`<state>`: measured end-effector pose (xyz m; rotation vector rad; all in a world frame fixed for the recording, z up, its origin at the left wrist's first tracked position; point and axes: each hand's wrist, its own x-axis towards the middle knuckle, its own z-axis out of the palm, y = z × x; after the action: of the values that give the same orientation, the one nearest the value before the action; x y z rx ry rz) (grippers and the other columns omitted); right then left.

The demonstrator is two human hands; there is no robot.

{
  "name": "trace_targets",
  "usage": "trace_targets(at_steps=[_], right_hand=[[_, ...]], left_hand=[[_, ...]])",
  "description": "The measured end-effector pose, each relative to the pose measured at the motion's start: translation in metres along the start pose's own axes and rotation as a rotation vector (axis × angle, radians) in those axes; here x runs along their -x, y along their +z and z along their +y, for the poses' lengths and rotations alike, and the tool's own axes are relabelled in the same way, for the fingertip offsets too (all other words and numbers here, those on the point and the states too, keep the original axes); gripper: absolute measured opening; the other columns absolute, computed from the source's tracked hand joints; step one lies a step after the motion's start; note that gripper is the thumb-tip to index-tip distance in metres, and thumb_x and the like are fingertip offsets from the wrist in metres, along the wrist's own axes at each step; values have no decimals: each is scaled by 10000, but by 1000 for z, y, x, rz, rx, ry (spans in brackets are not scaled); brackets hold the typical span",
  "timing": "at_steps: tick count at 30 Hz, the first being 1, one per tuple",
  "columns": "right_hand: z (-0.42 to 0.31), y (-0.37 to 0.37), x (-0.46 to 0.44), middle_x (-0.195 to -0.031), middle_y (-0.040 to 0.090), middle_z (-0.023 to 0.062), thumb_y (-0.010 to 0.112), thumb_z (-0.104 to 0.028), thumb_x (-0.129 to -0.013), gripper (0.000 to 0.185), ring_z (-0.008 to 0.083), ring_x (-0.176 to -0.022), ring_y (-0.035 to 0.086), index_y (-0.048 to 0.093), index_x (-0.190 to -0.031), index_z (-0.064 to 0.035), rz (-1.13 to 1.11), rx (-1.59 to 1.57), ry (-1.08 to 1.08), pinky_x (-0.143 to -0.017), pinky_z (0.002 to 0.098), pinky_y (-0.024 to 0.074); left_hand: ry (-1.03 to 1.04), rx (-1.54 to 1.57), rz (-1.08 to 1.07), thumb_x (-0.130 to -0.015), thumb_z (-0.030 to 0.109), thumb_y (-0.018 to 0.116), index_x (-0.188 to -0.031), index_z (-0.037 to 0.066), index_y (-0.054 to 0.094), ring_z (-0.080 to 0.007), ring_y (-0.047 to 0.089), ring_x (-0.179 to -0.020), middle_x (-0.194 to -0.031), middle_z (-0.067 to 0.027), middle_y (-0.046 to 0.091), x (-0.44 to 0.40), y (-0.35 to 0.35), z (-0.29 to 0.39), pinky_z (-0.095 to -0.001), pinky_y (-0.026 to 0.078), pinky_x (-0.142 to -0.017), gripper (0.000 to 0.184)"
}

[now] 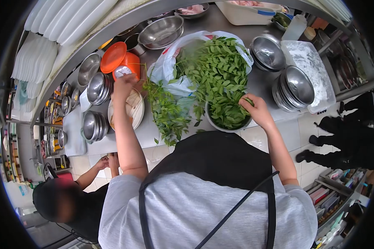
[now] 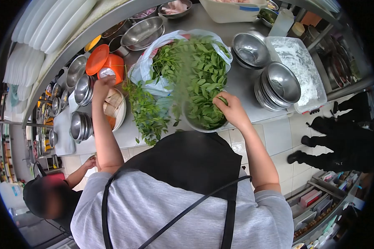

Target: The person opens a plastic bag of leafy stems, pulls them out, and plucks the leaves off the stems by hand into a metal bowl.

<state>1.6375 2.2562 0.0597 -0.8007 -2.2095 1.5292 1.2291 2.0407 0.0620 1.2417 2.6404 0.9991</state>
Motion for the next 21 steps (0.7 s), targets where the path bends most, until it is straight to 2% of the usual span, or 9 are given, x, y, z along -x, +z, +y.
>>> trace_targets(at_steps=[1,3,6,8,10,14,15,18,21], right_hand=[[3,0,0,-700,578,90,543,-165,-826,189,146,-670,529,578,-841,21,6,9,18,-642,272,413],[5,1,-1,-699,585,126,553,-167,-813,191,191,-657,553,580,-843,20,9,23,36,-636,298,419],[0,4,-3,-680,582,135,554,-166,-812,185,211,-629,552,583,-841,14,21,63,31,-617,309,420],[-8,4,-3,-697,584,152,559,-163,-807,183,234,-628,556,584,-844,14,34,88,20,-611,317,420],[-7,4,0,-702,584,159,559,-159,-804,182,248,-633,560,582,-847,16,52,116,7,-614,320,421],[-5,-4,10,-714,583,181,560,-146,-796,178,277,-651,569,576,-849,23,74,123,-9,-623,328,423],[-3,-5,12,-714,583,181,560,-146,-796,178,277,-651,569,576,-849,23,79,120,-4,-623,328,423],[6,0,14,-739,586,177,563,-142,-791,172,285,-675,575,576,-860,14,84,131,-13,-627,338,430],[14,15,10,-818,592,175,576,-153,-786,181,301,-706,578,583,-883,0,198,204,-217,-640,350,436]], left_hand=[[-1,-2,2,-753,158,630,-894,28,652,-167,558,-601,-796,-80,649,3,-1,18,-274,449,-638,192],[172,-104,208,-691,57,629,-929,64,654,-267,577,-761,-935,-105,637,8,17,63,-326,439,-777,239],[365,18,126,-638,-39,623,-899,81,660,-282,517,-924,-979,-85,621,-1,56,113,-341,413,-821,290],[458,-8,118,-685,40,636,-961,81,645,-256,538,-887,-967,-86,626,-9,78,133,-321,416,-815,280],[458,-69,-89,-706,54,637,-932,64,650,-236,564,-832,-904,-92,638,-18,89,147,-295,435,-765,227],[348,263,-71,-759,150,651,-862,5,654,-112,582,-722,-801,-70,649,-44,63,161,-239,448,-658,179],[328,334,-18,-744,143,643,-856,19,656,-146,607,-680,-783,-100,646,-39,39,180,-253,467,-631,167],[320,469,66,-764,111,641,-880,-15,645,-86,574,-704,-797,-53,647,-33,-11,199,-219,449,-669,171],[258,588,78,-774,95,641,-899,-29,632,-70,555,-712,-794,-40,635,-18,-28,201,-198,437,-665,176]])
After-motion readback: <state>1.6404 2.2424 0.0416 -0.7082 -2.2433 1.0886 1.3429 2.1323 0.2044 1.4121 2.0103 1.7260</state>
